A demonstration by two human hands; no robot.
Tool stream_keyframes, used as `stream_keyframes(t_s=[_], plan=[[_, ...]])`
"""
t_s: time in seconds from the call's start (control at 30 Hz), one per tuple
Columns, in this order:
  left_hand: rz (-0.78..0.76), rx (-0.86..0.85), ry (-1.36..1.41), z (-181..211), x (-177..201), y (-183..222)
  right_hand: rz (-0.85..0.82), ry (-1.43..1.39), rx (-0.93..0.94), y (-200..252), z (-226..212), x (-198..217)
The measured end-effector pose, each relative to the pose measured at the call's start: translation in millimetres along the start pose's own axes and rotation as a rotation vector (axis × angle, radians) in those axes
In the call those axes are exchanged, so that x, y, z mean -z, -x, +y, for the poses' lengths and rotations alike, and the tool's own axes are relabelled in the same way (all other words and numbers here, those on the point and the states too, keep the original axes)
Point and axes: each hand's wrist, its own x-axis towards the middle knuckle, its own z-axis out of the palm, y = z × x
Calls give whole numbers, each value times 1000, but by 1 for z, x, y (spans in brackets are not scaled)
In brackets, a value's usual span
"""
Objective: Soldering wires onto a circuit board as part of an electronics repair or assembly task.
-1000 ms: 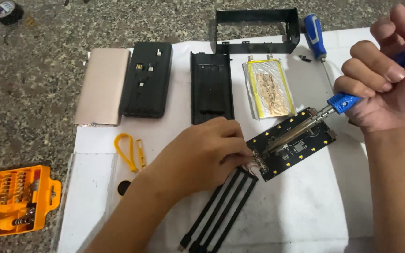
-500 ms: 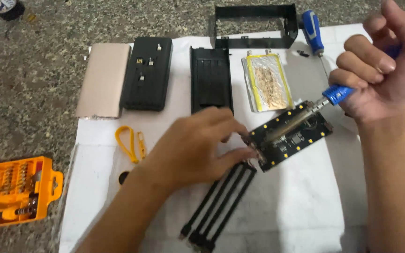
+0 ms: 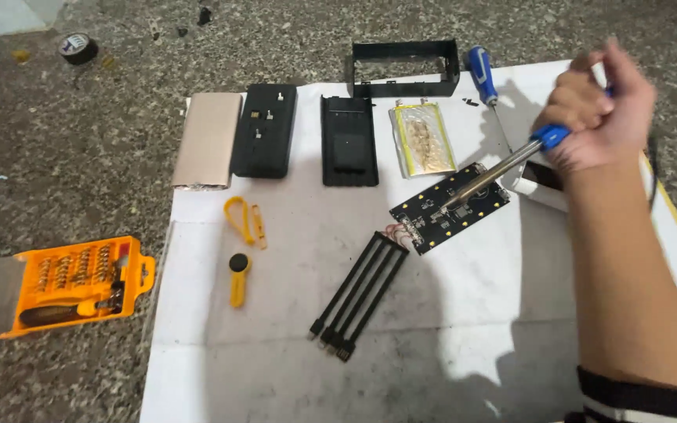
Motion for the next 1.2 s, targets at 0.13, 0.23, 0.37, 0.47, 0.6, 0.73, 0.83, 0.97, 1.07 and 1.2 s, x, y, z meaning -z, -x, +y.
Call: stream_keyframes(t_s=[0.13,0.23,0.37,0.47,0.6,0.73,0.83,0.97,1.07,1.2], plan=[[-32,70,-23,2,5,-4,171,-1,208,8,-30,-19],[-65,117,-25,-14,6,-17,-170,34,122,-2,-68,21],[-112,188,-37,-40,9,-30,-304,-276,184,-18,-79,38],[-156,249,-27,-13,1,-19,-320,-568,125,-15,-66,25],[-192,311,-38,9,1,-13,-284,100,138,-1,-50,-14],[-236,382,-62,5,6,-18,-317,-32,113,1,-30,-43],[-278,428,-47,1,-3,-21,-322,242,8,2,-21,-68],[-321,507,-57,-4,0,-23,-179,231,-50,0,5,-75],[-365,559,-61,-6,1,-25,-67,183,0,6,25,-74],[-259,508,-520,-67,-6,-34,-46,177,34,8,40,-68]])
